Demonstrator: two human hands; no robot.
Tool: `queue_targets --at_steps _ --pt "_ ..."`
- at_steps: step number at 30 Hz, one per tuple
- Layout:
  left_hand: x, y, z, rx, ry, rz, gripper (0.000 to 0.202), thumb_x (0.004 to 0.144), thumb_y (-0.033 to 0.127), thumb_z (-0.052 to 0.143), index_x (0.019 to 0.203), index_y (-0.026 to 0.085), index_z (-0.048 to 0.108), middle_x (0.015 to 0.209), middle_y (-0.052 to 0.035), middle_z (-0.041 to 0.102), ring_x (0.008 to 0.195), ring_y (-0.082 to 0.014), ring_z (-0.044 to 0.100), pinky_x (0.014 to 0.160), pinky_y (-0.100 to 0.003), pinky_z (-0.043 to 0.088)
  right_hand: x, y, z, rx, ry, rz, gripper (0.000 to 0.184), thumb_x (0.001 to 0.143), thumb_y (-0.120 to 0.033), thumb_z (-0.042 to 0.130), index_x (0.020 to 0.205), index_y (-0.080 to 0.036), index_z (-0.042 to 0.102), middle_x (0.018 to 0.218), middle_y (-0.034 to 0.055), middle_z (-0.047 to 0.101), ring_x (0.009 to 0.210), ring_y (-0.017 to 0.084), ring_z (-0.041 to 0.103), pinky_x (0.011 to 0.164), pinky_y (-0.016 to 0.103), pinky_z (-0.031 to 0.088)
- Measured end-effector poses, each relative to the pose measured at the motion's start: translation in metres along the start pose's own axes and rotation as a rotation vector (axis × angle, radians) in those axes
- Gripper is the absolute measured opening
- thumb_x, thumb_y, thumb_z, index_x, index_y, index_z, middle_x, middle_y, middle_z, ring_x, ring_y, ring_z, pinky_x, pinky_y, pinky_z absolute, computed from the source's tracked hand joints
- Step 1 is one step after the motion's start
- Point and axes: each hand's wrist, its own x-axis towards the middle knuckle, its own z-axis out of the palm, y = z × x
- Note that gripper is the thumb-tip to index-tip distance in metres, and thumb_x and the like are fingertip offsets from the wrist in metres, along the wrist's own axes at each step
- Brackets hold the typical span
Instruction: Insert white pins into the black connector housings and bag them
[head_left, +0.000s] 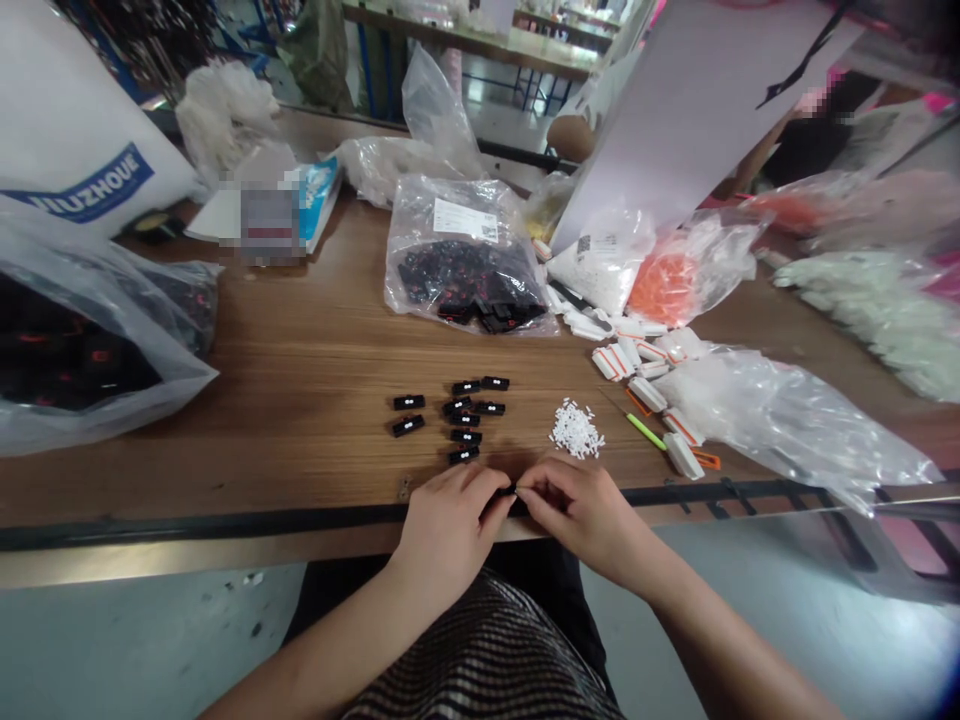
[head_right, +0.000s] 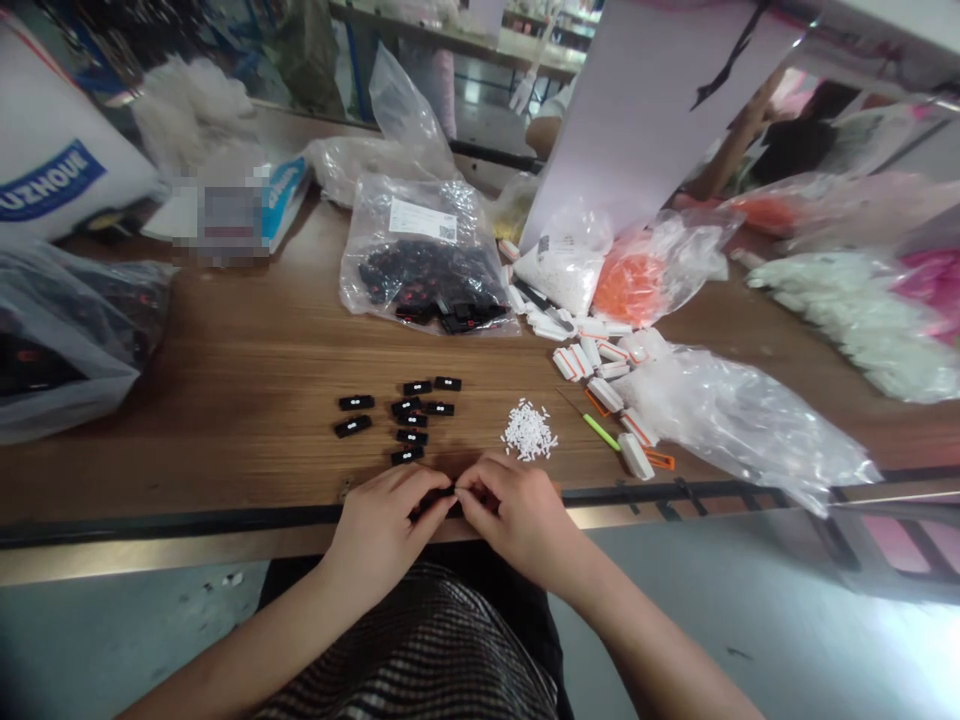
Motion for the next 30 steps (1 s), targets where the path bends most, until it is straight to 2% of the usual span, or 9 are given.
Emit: queue_targets --at_steps 7,15,20,26,30 --pt "0.001 0.0 0.0 0.007 -0.033 -0.02 0.007 0.088 0.019 0.07 0.09 0.021 0.063 0.084 0.0001 0.068 0.077 -0.0214 0.066 0.069 -0.035 0.053 0.004 0.0 0.001 -0.192 0.015 -0.119 0.014 0.093 -0.019 0.055 0.083 -0.017 0.066 0.079 0.002 0.063 0.068 0.012 0.057 0.063 0.026 0.043" --pt "0.001 0.001 -0.001 0.048 -0.039 -0.014 0.004 0.088 0.019 0.067 0.087 0.02 0.063 0.082 -0.0005 0.067 0.076 -0.021 0.066 0.067 -0.034 0.053 0.004 -0.012 -0.002 -0.462 -0.076 -0.213 0.027 0.098 -0.02 0.046 0.083 -0.016 0.067 0.08 0.0054 0.065 0.069 0.016 0.06 0.063 0.029 0.045" --pt "0.002 0.002 -0.002 0.019 -0.027 -0.016 0.006 0.088 0.02 0.069 0.09 0.02 0.064 0.084 -0.0003 0.07 0.074 -0.0201 0.066 0.066 -0.034 0.053 -0.006 -0.008 -0.003 -0.402 -0.008 -0.208 0.026 0.099 -0.021 0.046 0.098 -0.019 0.072 0.086 0.0065 0.067 0.079 0.018 0.064 0.067 0.03 0.05" --pt "0.001 0.001 -0.001 -0.005 -0.01 -0.026 0.013 0.084 0.012 0.07 0.092 0.021 0.065 0.088 0.0004 0.072 0.078 -0.0214 0.069 0.07 -0.036 0.055 -0.008 -0.005 0.008 -0.417 0.005 -0.2 0.026 0.097 -0.021 0.048 0.095 -0.02 0.074 0.083 0.0069 0.067 0.079 0.019 0.062 0.066 0.031 0.049" --pt "0.002 0.002 -0.002 0.005 -0.012 -0.011 0.013 0.084 0.013 0.072 0.092 0.021 0.065 0.088 0.0003 0.072 0.078 -0.0209 0.069 0.07 -0.035 0.056 -0.01 -0.001 0.004 -0.265 -0.003 -0.172 0.025 0.096 -0.023 0.051 0.102 -0.022 0.075 0.084 0.0052 0.07 0.077 0.017 0.065 0.067 0.03 0.051"
